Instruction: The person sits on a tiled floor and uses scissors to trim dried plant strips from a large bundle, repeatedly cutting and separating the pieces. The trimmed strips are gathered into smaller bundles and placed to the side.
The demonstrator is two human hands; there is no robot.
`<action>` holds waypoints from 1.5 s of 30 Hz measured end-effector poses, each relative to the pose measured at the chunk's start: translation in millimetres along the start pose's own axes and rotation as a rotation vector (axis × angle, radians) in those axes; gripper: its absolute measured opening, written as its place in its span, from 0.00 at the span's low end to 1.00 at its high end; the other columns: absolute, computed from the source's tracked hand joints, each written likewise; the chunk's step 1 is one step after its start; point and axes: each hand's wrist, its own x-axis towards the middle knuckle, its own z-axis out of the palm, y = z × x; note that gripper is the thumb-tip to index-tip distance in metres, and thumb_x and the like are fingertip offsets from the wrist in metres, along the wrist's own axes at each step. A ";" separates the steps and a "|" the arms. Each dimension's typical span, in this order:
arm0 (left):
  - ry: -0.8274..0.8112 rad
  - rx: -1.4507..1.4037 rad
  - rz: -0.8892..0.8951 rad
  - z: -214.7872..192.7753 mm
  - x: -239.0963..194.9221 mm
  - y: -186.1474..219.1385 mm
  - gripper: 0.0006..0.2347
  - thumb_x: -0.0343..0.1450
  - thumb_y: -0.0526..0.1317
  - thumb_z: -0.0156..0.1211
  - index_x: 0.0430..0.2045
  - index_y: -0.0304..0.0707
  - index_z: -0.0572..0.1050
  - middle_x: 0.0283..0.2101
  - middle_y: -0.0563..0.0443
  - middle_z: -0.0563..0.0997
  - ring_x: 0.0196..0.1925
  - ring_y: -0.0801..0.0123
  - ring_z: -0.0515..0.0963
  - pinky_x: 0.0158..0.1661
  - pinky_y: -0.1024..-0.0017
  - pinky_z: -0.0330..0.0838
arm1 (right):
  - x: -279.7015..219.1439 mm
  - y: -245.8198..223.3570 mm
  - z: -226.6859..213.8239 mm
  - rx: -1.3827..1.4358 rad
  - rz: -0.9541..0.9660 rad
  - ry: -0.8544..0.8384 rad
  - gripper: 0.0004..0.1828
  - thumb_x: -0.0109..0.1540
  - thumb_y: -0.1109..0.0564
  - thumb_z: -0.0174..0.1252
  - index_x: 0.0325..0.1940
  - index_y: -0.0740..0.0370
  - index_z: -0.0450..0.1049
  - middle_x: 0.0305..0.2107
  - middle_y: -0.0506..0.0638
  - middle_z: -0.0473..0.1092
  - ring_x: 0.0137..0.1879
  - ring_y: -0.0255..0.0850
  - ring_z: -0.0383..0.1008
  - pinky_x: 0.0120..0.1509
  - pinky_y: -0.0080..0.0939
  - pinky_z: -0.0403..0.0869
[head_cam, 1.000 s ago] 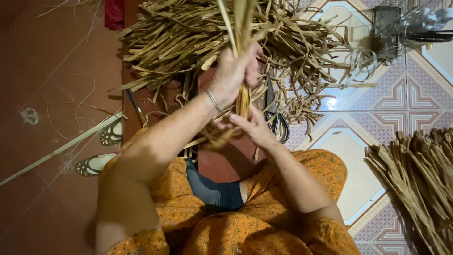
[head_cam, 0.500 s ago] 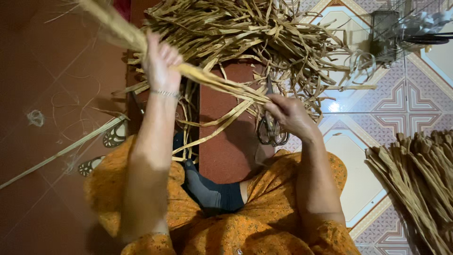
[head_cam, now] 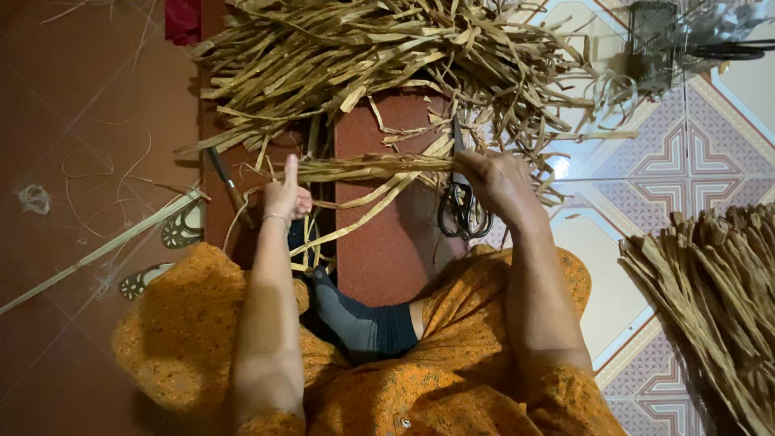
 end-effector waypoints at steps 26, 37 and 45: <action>-0.355 0.256 0.716 125.1 -56.2 77.5 0.10 0.78 0.45 0.51 0.34 0.40 0.74 0.20 0.61 0.69 0.19 0.80 0.64 0.19 0.79 0.60 | -37.3 101.5 -30.8 -0.390 0.263 0.689 0.44 0.46 0.47 0.84 0.62 0.60 0.75 0.50 0.63 0.72 0.58 0.57 0.67 0.65 0.57 0.58; -0.591 -0.389 0.504 103.9 -31.3 78.8 0.10 0.77 0.45 0.59 0.28 0.44 0.68 0.21 0.64 0.64 0.19 0.85 0.59 0.19 0.82 0.51 | -46.3 37.1 85.9 -0.119 0.563 -0.401 0.29 0.55 0.35 0.70 0.49 0.56 0.73 0.40 0.59 0.77 0.46 0.53 0.79 0.49 0.53 0.76; -0.635 -0.432 0.503 95.5 -41.0 83.0 0.08 0.75 0.44 0.60 0.30 0.44 0.70 0.22 0.64 0.65 0.20 0.85 0.60 0.20 0.82 0.52 | -49.1 68.9 149.5 -0.173 0.466 -0.252 0.28 0.54 0.56 0.64 0.55 0.65 0.65 0.41 0.66 0.76 0.48 0.60 0.79 0.52 0.56 0.78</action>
